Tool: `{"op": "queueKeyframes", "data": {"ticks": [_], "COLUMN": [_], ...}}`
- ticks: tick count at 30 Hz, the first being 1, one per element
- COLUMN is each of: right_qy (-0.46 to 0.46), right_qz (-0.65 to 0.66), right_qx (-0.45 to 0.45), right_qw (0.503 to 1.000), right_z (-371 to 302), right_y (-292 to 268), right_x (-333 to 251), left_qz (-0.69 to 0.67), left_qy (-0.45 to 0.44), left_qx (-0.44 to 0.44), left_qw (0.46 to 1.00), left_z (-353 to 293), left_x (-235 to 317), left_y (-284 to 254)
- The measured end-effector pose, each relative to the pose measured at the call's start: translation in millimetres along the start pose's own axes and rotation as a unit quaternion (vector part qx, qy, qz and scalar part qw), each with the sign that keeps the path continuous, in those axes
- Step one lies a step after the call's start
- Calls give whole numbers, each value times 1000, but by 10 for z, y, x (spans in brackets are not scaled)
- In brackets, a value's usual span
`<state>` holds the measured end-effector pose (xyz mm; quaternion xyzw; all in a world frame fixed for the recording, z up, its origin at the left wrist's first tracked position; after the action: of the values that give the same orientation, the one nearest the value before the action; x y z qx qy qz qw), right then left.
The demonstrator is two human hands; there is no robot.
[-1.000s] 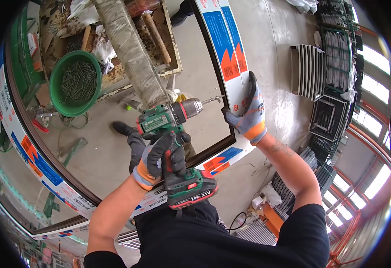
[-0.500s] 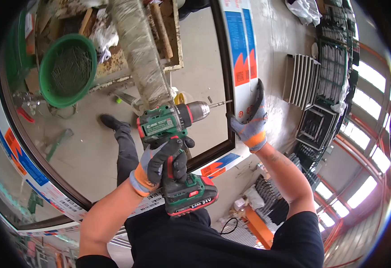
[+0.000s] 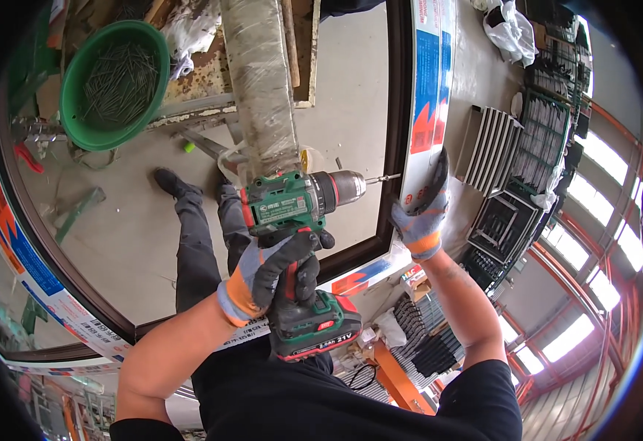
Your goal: Assembling, sealing, and drilling components of a metal window frame at a workshop station.
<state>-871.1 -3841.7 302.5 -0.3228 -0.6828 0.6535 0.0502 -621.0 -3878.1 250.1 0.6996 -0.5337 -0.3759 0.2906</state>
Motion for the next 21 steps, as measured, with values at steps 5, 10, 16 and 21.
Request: {"op": "queueKeyframes", "data": {"ticks": [5, 10, 16, 21], "right_qy": [-28, 1, 8, -49], "right_qz": [4, 13, -19, -21], "right_qx": [6, 9, 6, 31], "right_qw": [1000, 1000, 1000, 998], "right_z": [63, 69, 69, 177], "right_y": [-47, -40, -103, -213], "right_x": [-49, -39, 62, -15], "left_qz": [-18, -5, 44, 16], "left_qy": [-10, -12, 25, -8], "left_qx": [11, 8, -38, -20], "left_qw": [1000, 1000, 998, 1000], "left_z": [47, 59, 72, 87], "left_x": [-4, 33, 152, 40], "left_y": [40, 63, 292, 334]}}
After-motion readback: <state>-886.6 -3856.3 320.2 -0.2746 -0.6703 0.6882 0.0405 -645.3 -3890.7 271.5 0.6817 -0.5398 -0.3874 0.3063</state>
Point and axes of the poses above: each hand's wrist, its own z-axis towards the middle knuckle, its own y-axis out of the palm, x = y × z, the point moved 7 cm from there along z, towards the middle knuckle, and after that the axes turned 6 degrees about -z, right-handed, at the moved point
